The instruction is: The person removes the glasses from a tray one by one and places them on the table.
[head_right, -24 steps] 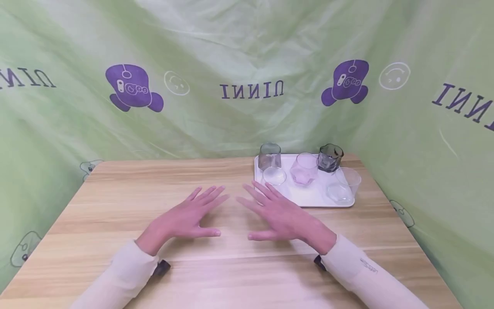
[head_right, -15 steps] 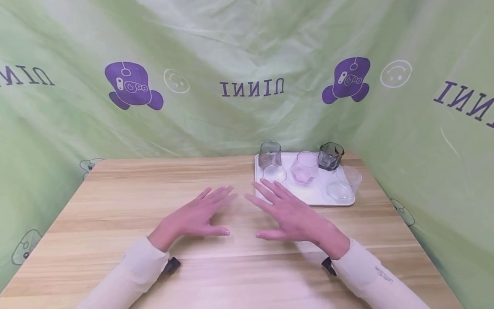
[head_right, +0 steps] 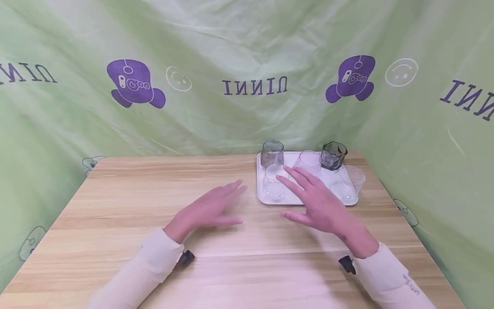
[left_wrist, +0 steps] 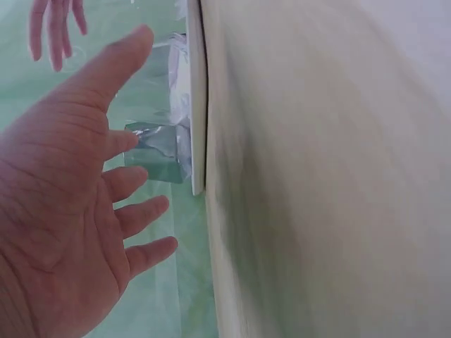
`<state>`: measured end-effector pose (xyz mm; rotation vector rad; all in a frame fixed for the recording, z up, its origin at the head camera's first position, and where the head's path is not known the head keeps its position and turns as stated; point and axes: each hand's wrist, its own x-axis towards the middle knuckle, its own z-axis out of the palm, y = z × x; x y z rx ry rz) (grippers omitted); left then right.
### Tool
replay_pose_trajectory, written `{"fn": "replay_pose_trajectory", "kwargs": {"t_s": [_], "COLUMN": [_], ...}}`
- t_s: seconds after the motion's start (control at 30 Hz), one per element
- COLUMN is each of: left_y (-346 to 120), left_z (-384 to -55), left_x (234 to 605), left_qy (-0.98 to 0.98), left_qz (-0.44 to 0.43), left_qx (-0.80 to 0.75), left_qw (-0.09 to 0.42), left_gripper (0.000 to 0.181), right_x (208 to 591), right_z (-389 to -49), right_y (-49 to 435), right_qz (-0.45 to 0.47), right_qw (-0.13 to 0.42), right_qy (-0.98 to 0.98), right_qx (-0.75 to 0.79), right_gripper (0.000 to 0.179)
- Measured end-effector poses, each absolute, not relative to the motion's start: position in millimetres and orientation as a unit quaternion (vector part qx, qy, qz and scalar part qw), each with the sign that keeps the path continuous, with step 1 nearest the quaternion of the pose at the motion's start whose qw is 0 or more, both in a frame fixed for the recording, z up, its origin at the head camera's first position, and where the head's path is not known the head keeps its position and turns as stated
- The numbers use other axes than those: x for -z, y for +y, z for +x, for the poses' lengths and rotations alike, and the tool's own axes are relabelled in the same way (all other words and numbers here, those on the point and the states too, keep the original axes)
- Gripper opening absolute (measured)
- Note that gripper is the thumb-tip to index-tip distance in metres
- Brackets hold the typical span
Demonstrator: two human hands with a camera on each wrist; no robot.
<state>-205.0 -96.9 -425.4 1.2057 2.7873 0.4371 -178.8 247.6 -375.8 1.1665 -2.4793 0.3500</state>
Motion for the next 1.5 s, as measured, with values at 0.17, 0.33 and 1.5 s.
{"fn": "replay_pose_trajectory", "kwargs": {"t_s": [0.17,0.33,1.5], "left_y": [-83.8,-71.5,-29.7], "left_z": [-212.9,-217.0,-240.6], "left_x": [425.9,426.4,443.8], "left_qy": [0.914,0.919,0.933], "left_qz": [0.377,0.358,0.3], "left_qx": [-0.144,-0.157,-0.166], "left_qw": [0.036,0.051,0.108], "left_gripper": [0.094,0.094,0.095], "right_x": [376.0,374.8,394.2], "right_z": [-189.7,-196.5,-197.9], "right_y": [269.2,290.3,406.0], "right_qz": [0.382,0.342,0.135], "right_qw": [0.203,0.193,0.027], "right_qy": [-0.889,-0.9,-0.931], "right_qx": [-0.152,-0.187,-0.337], "right_gripper": [0.085,0.088,0.12]}}
